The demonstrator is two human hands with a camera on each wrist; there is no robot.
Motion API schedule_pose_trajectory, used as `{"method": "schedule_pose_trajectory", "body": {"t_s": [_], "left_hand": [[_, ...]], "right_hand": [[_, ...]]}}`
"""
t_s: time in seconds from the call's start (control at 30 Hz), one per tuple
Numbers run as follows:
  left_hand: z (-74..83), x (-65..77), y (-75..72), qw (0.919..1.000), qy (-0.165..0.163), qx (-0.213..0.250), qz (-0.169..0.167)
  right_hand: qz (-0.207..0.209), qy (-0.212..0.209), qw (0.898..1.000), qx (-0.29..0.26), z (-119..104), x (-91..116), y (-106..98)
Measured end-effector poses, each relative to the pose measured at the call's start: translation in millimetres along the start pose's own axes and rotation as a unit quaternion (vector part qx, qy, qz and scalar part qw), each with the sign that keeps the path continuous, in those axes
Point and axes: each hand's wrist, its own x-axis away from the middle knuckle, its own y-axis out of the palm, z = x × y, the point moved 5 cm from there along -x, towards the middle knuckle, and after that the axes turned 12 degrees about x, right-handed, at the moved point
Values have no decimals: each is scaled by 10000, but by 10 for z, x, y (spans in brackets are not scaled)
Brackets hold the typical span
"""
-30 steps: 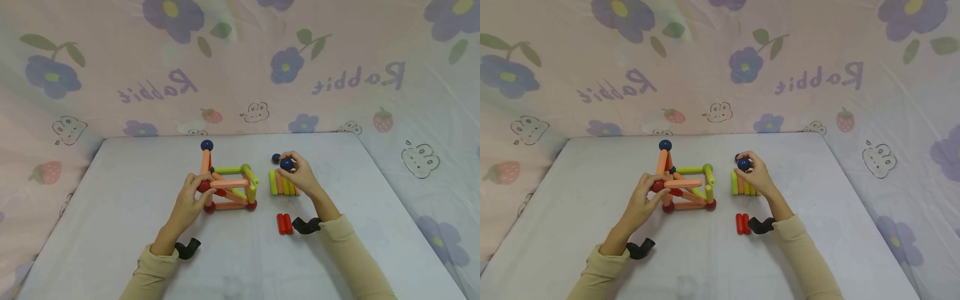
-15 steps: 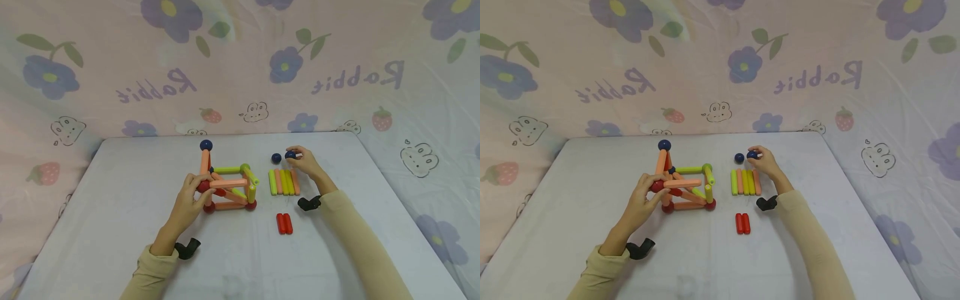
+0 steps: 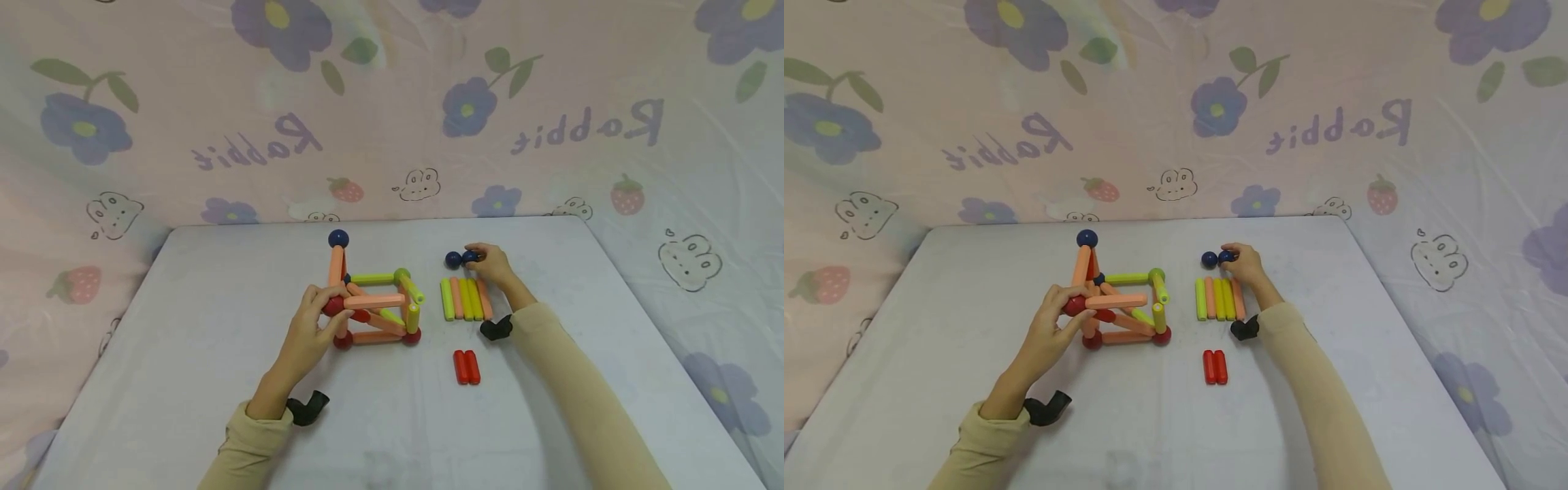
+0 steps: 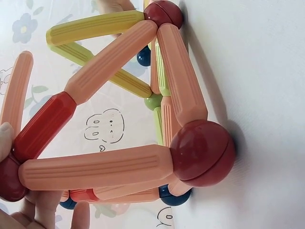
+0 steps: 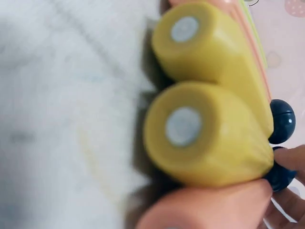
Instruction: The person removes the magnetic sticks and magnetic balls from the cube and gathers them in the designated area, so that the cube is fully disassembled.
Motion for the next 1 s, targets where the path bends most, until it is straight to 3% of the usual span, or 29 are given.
{"method": "schedule_pose_trajectory", "body": {"t_s": [0.5,0.73,1.0], "left_hand": [[-21,-18,11,9999,-78,75,-56],[-34,-29,7,9997,-130,188,-94],[-41,-26,15,9999,-128,78,-71]], "right_hand": [[165,16,9999,14,11,82,-65],[313,-388,9957,786,-54,115,-64],[440,-413,9953,754,-82,57,-68]]}}
